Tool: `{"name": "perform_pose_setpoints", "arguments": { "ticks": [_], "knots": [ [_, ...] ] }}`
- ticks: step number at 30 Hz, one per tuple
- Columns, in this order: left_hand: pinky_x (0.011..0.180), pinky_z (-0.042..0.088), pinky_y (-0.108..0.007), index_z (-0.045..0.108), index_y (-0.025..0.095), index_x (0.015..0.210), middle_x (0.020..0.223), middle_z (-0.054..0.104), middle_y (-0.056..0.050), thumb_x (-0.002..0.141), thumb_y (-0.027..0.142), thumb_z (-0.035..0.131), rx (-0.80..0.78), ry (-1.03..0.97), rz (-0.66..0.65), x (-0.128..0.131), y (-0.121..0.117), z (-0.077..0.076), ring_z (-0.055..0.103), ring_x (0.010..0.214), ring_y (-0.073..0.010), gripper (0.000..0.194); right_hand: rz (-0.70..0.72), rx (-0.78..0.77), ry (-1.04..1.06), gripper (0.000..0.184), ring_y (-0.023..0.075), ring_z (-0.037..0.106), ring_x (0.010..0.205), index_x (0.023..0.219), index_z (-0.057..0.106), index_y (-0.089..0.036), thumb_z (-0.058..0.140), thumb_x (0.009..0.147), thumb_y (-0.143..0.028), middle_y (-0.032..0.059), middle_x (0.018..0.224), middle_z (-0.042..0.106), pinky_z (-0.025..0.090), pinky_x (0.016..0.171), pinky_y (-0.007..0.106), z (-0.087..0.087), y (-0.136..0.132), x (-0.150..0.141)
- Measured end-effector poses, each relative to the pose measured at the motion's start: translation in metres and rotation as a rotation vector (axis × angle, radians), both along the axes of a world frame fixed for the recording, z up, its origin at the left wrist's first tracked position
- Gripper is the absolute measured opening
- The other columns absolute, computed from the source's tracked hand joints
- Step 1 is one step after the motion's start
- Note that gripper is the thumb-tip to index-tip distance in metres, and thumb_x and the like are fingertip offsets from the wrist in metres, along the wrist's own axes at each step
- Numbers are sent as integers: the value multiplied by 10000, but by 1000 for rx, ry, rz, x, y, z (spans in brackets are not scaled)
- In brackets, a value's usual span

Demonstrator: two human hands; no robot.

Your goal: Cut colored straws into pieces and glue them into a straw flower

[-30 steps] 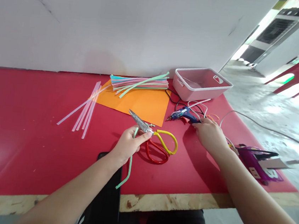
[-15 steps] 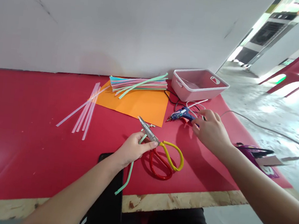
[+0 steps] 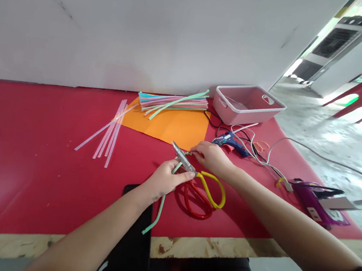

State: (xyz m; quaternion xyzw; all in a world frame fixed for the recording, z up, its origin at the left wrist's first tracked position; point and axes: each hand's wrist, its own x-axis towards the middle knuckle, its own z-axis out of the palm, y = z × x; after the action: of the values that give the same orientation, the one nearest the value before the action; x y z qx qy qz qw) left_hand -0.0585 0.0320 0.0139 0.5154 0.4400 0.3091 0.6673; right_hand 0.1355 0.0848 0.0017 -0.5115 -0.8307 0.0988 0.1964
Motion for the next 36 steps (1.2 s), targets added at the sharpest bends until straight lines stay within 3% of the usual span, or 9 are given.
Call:
{"name": "perform_pose_setpoints", "arguments": {
  "ticks": [4, 9, 13, 16, 21, 23, 26, 30, 36],
  "knots": [
    [500, 340, -231, 674, 167, 879, 524, 504, 56, 747, 347, 732, -5, 24, 0, 0, 0, 1, 414, 452, -81, 231, -29, 43, 68, 239, 191, 676, 843, 931, 720, -153, 496, 862, -109, 85, 917, 731, 515, 776, 300, 4, -5, 6],
    [462, 293, -219, 656, 156, 877, 566, 508, 54, 740, 356, 733, -14, 39, -2, 1, 1, 0, 349, 433, -53, 254, -81, 134, 169, 108, 137, 613, 650, 818, 665, -170, 560, 832, -151, 41, 763, 684, 490, 623, 254, 17, -34, 16],
    [450, 288, -213, 646, 158, 859, 618, 536, 36, 715, 393, 750, -27, 18, 148, 2, 1, -2, 374, 451, -53, 295, 50, 291, 309, 86, 126, 564, 616, 854, 612, -195, 555, 841, -131, 19, 712, 634, 478, 593, 252, 21, -72, 16],
    [467, 322, -222, 658, 166, 852, 604, 549, 26, 717, 383, 748, -1, 30, 231, 2, 2, -2, 428, 475, -75, 271, 86, 235, 249, 127, 164, 611, 732, 970, 611, -193, 566, 857, -156, 60, 821, 667, 518, 687, 288, 10, -90, 13],
    [550, 414, -255, 670, 166, 845, 679, 634, -30, 732, 370, 736, 93, 74, 232, 3, 2, 2, 573, 618, -149, 243, -70, 86, 193, 365, 212, 654, 912, 1175, 561, -182, 629, 835, -295, 91, 996, 695, 534, 808, 335, -6, -90, 4],
    [611, 445, -265, 669, 164, 867, 775, 670, -56, 745, 382, 726, 145, 59, 205, 4, 1, 3, 611, 712, -171, 256, -81, -27, 173, 451, 208, 660, 881, 1219, 534, -173, 644, 803, -306, 89, 1009, 698, 534, 779, 326, -6, -89, 2],
    [594, 433, -244, 638, 172, 946, 834, 663, -49, 785, 437, 685, 170, 27, 166, 5, -1, 3, 579, 674, -133, 313, -150, -156, 223, 373, 162, 626, 687, 1141, 553, -173, 603, 796, -305, 40, 854, 690, 505, 634, 272, -3, -89, 4],
    [415, 263, -201, 541, 217, 1035, 806, 585, 8, 883, 553, 491, 30, -20, 153, 5, -2, -2, 324, 452, -51, 372, -283, -173, 324, 196, 116, 490, 505, 873, 522, -206, 580, 762, -356, -41, 607, 566, 411, 506, 228, -1, -89, 15],
    [405, 225, -185, 468, 207, 821, 714, 528, 27, 936, 330, 381, 24, -42, 270, 2, 4, -10, 284, 449, -57, 189, -433, -75, 154, 214, 162, 577, 565, 859, 570, -214, 608, 690, -339, 4, 660, 651, 404, 541, 250, -2, -82, 29]
  ]
}}
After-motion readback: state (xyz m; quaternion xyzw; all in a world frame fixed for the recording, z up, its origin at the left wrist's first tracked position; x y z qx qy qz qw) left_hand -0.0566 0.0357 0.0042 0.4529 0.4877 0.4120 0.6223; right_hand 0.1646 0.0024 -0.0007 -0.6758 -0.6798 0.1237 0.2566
